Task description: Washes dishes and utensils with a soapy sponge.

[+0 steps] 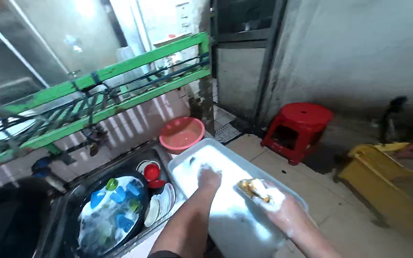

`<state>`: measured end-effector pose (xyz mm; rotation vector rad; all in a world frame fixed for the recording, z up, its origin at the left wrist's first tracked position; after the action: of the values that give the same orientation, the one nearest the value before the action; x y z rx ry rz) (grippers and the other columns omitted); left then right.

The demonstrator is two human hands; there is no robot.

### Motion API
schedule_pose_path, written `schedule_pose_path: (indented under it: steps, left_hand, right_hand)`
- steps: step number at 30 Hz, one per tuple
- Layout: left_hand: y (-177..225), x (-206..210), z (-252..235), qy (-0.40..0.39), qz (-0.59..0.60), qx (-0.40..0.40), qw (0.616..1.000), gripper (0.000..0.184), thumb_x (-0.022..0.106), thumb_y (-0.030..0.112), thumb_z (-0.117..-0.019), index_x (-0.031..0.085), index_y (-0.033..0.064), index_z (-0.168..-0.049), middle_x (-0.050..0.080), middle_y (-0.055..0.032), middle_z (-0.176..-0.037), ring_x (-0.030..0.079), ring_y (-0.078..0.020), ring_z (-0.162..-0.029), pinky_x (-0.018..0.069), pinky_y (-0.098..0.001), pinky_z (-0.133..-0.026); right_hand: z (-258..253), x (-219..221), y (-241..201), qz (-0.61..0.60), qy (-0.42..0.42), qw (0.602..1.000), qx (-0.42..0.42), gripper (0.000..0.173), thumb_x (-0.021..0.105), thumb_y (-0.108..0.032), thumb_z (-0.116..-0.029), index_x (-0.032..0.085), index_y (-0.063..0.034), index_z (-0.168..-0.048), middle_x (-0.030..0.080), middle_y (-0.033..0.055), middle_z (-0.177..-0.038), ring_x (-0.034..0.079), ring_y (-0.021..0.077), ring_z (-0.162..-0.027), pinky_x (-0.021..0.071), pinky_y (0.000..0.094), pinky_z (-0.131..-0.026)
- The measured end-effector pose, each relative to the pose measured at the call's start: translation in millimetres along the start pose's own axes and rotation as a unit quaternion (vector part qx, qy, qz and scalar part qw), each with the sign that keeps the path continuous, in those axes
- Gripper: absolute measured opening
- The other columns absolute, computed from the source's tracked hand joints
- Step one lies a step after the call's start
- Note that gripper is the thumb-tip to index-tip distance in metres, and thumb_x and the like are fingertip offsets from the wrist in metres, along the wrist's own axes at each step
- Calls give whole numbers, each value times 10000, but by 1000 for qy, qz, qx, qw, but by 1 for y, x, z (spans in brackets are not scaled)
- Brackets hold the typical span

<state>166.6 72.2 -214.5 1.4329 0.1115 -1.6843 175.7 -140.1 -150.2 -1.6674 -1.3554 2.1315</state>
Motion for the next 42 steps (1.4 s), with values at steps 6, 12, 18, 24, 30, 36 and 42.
schedule_pose_path:
  steps: [6, 12, 18, 24, 30, 36, 42]
  left_hand:
    - [22, 19, 10, -2, -112, -30, 993, 665, 488, 502, -1043, 470, 27, -1508, 397, -249, -1579, 381, -386, -1476, 355, -550, -1179]
    - [32, 36, 39, -87, -82, 44, 992, 569, 656, 231, -971, 496, 35, -1480, 375, -213, -1600, 377, -371, -1473, 368, -530, -1170]
    - [31, 32, 35, -68, -123, 32, 990, 618, 610, 259, -997, 428, 14, -1535, 309, -204, -1647, 313, -365, -1517, 298, -525, -1217]
    - [34, 34, 22, -46, -122, -18, 991, 643, 570, 259, -1023, 352, 5, -1571, 341, -247, -1613, 361, -390, -1483, 345, -530, -1186]
    - [63, 39, 30, -58, -102, 12, 993, 452, 538, 308, -1046, 599, 15, -1385, 545, -232, -1462, 508, -371, -1372, 417, -529, -1117]
    - [57, 38, 15, -54, -127, -3, 990, 510, 542, 275, -1045, 501, 3, -1474, 420, -261, -1559, 410, -412, -1445, 395, -524, -1149]
    - [47, 43, 30, -71, -129, 121, 982, 495, 583, 186, -1017, 518, -31, -1457, 362, -279, -1592, 292, -413, -1510, 237, -496, -1243]
  right_hand:
    - [-5, 1, 2, 14, -92, 995, 38, 496, 643, -275, -965, 588, -87, -1420, 625, 175, -1382, 605, 349, -1269, 454, 604, -1055]
    - [-5, 4, 8, -33, -87, 996, 17, 501, 656, -345, -942, 618, -126, -1391, 642, 137, -1362, 610, 313, -1263, 470, 595, -1042]
    - [-4, 4, 7, -51, -88, 995, 16, 510, 646, -327, -944, 604, -113, -1404, 642, 150, -1356, 611, 317, -1260, 467, 593, -1041]
    - [-6, 6, 8, -33, -103, 993, 36, 517, 636, -340, -953, 588, -141, -1428, 624, 140, -1391, 599, 323, -1281, 466, 601, -1042]
    - [0, 2, 9, -50, -77, 995, 29, 537, 649, -354, -955, 589, -102, -1425, 629, 146, -1390, 594, 318, -1294, 456, 586, -1068]
    - [-1, 1, 7, -43, -75, 996, 28, 522, 633, -358, -963, 590, -120, -1425, 623, 143, -1394, 595, 319, -1290, 466, 590, -1051]
    - [-1, -7, 1, -49, -99, 993, 49, 543, 626, -311, -983, 536, -97, -1474, 576, 162, -1450, 553, 322, -1342, 424, 575, -1100]
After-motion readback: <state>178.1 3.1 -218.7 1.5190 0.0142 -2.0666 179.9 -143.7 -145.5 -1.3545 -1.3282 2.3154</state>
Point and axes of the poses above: each hand's wrist, its own z-axis away from the middle knuckle, its own x-axis out of the palm, y = z × x, the point moved 4 cm from there along -z, towards the middle knuckle
